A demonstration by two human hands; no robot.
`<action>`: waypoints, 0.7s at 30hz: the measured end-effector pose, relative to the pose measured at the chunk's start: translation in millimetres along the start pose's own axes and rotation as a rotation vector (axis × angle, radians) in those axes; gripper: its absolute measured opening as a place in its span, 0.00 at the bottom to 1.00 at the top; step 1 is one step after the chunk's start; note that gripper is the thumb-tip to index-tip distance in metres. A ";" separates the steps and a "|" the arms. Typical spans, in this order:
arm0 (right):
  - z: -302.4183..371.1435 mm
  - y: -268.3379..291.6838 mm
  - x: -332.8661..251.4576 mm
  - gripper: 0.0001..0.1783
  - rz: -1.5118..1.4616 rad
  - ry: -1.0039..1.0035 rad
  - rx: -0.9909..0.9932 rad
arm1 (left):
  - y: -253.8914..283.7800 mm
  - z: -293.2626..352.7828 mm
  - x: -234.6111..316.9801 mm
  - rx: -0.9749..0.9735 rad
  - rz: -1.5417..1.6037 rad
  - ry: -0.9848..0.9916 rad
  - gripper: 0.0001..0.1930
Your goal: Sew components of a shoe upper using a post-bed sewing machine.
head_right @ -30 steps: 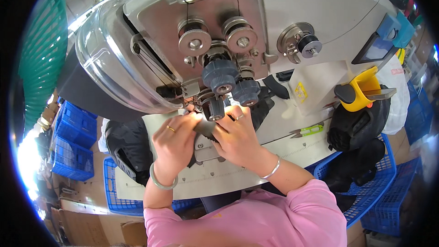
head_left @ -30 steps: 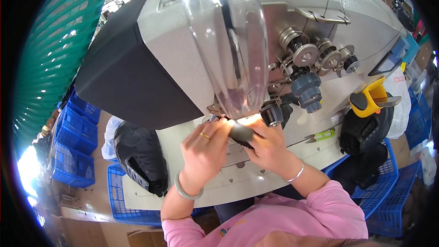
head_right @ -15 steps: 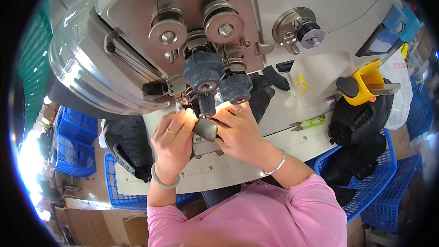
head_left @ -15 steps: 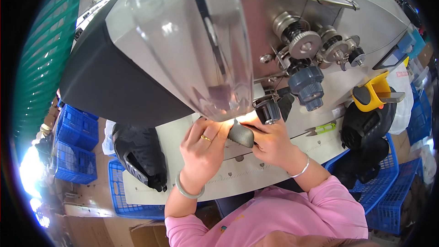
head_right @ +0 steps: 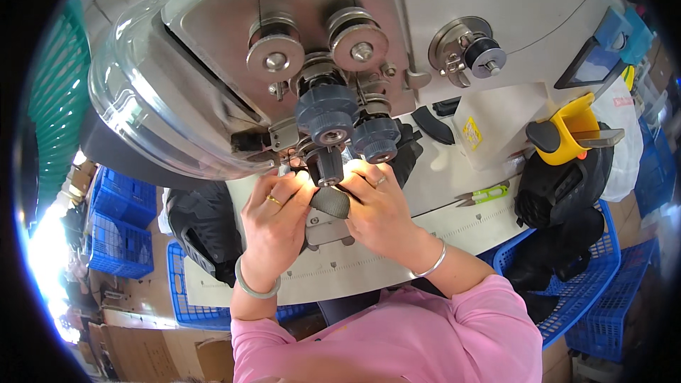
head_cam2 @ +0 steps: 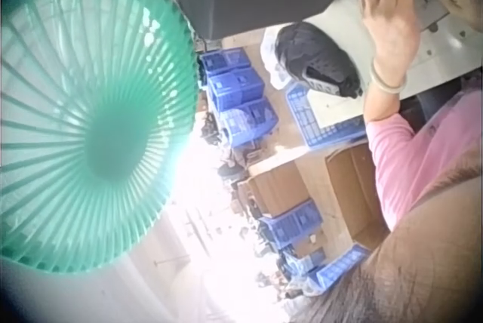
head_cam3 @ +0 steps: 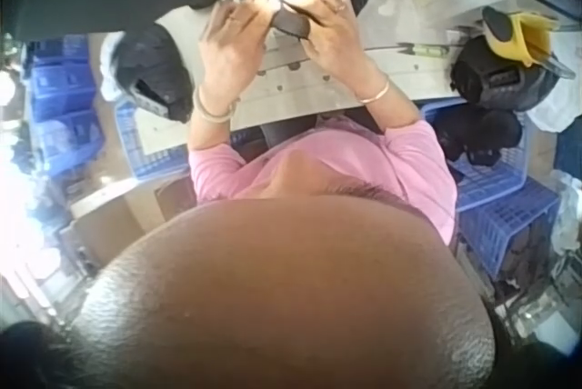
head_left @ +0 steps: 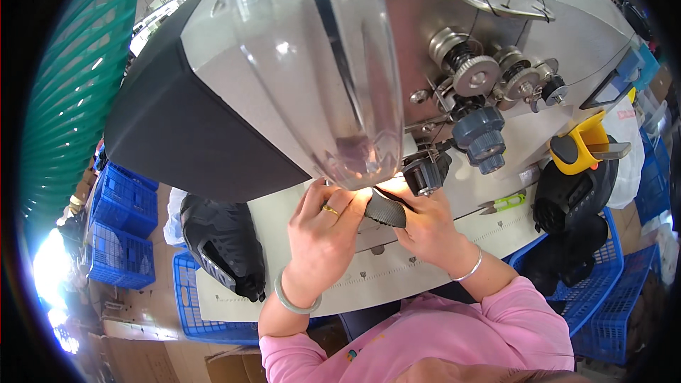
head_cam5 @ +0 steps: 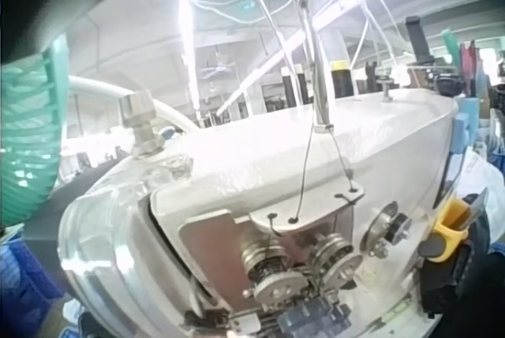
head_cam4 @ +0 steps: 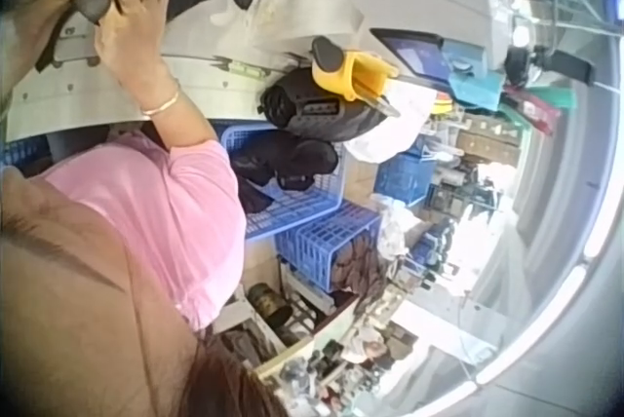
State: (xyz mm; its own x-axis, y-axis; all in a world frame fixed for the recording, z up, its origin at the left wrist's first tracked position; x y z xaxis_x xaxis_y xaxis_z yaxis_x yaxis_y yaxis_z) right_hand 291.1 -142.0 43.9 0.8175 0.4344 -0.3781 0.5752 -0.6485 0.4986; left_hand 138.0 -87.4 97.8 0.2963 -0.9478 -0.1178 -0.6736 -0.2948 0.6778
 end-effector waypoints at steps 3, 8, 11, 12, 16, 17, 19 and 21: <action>-0.9 -1.8 0.5 0.16 0.011 -0.007 0.027 | -0.1 -2.3 -0.1 -0.009 0.008 0.009 0.16; 0.4 -5.7 6.6 0.16 -0.020 -0.005 0.035 | -0.4 -3.2 -1.2 -0.033 0.024 0.021 0.17; 1.1 -5.8 3.7 0.17 -0.012 -0.003 0.041 | 2.3 -3.2 1.0 -0.038 0.007 0.032 0.17; 0.9 -5.9 4.1 0.17 -0.006 -0.015 0.029 | 2.2 -3.7 1.4 -0.038 -0.001 0.045 0.16; -3.9 -6.1 1.5 0.17 -0.040 -0.049 -0.004 | 4.4 -3.9 6.2 -0.072 0.018 0.124 0.18; -6.5 -6.3 2.2 0.17 -0.086 -0.035 -0.018 | 4.2 -3.3 3.9 -0.026 0.038 0.139 0.16; -7.1 -6.2 4.0 0.18 -0.126 -0.032 -0.036 | 1.3 -1.6 -1.0 0.015 0.069 0.156 0.14; -6.9 -10.2 8.9 0.19 -0.167 -0.040 -0.063 | -3.5 0.1 -11.3 0.123 0.201 0.272 0.07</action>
State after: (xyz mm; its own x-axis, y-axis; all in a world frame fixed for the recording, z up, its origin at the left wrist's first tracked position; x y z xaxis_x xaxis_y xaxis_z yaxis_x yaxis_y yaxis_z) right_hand 292.7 -127.1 40.8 0.7097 0.5065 -0.4898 0.7043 -0.5283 0.4741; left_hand 137.0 -75.7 96.6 0.3074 -0.9264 0.2176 -0.8082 -0.1334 0.5736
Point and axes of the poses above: each hand's wrist, its own z-axis away from the middle knuckle, its own y-axis out of the back of the hand, x = y × z, the point moved 2 cm from there along -z, towards the middle knuckle, and after that the axes turned 8 degrees about -y, right-handed, at the moved point
